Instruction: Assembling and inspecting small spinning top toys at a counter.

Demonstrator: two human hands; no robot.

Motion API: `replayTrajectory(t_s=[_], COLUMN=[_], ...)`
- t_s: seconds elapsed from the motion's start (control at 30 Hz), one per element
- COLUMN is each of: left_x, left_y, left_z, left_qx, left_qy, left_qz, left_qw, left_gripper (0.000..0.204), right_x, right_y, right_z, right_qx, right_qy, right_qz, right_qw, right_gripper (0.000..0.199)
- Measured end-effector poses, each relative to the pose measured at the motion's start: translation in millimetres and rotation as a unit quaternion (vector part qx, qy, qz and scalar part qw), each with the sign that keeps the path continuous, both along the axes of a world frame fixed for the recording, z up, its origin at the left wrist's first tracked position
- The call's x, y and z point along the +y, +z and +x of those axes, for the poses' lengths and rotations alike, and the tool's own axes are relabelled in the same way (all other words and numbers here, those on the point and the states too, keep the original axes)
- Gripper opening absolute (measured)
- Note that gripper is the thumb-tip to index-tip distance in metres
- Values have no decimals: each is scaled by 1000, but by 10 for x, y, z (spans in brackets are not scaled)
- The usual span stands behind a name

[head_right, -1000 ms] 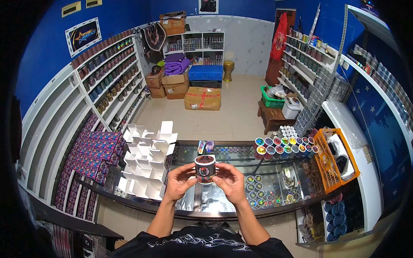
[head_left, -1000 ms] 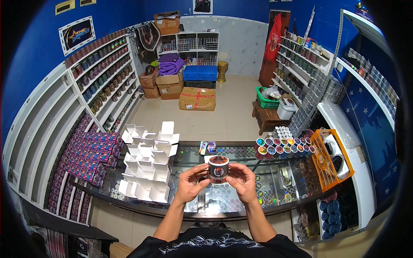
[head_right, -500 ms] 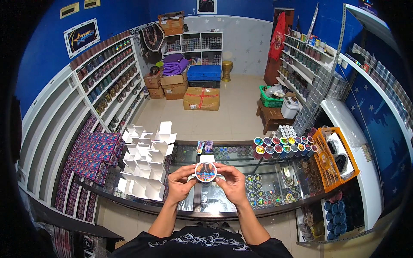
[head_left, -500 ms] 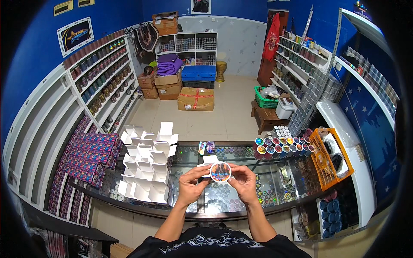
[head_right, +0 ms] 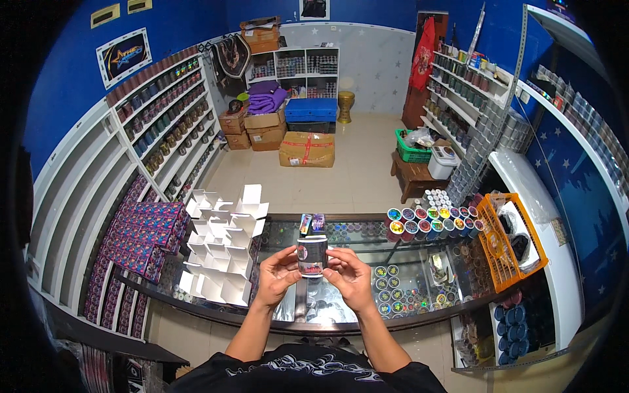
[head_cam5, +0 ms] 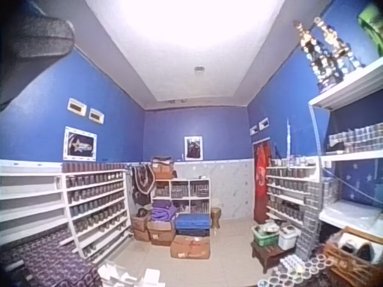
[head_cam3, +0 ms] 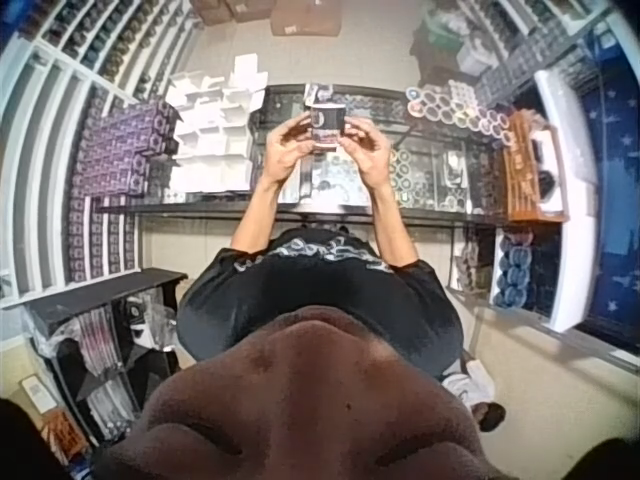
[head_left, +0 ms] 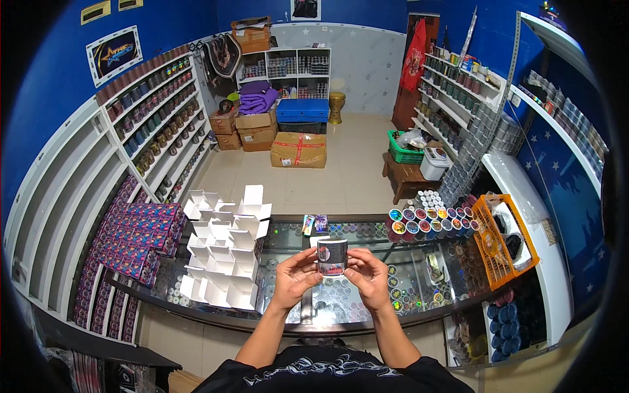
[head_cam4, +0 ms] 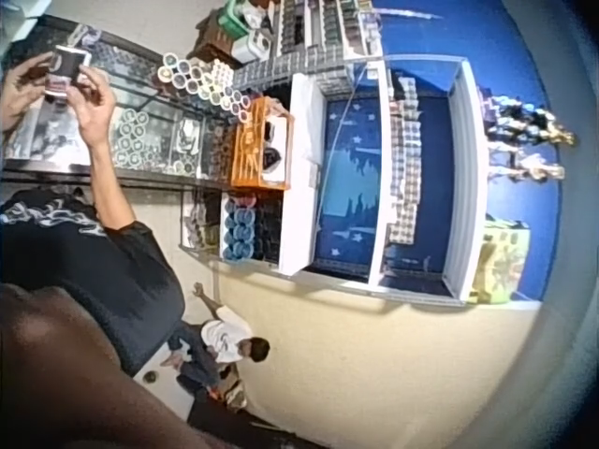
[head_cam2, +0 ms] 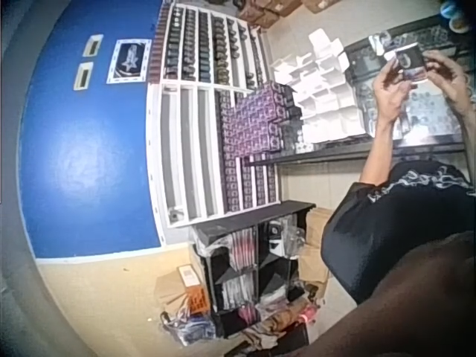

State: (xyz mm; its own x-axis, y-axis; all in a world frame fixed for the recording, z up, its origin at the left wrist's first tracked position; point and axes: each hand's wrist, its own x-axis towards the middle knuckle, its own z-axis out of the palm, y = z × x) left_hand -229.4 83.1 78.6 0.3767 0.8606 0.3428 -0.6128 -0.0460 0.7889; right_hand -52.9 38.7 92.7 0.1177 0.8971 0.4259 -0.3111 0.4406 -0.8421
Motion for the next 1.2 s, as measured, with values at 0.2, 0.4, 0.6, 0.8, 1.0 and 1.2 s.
replayTrajectory(t_s=[0.2, 0.4, 0.6, 0.8, 1.0, 1.2], left_x=[45, 92, 71, 26, -119, -69], left_y=[-23, -82, -29, 29, 170, 212], left_z=[-26, -12, 5, 43, 121, 81], left_qx=[31, 76, 36, 45, 176, 183], left_qy=[10, 6, -11, 54, 158, 156], left_qz=[31, 15, -2, 84, 161, 199], left_qw=[999, 997, 999, 994, 958, 950], left_gripper=[52, 50, 49, 50, 49, 51], right_x=[-25, -37, -52, -6, 2, 24], right_y=[67, 65, 126, 26, 49, 72], right_z=[-32, -82, -97, -18, -61, 1], right_qx=[3, -125, -185, -73, 81, 208], right_qy=[4, -107, -130, -45, 32, 133], right_qz=[-37, 0, 22, -18, -93, -113], right_qw=[999, 986, 974, 996, 992, 962], right_gripper=[36, 38, 37, 41, 46, 39])
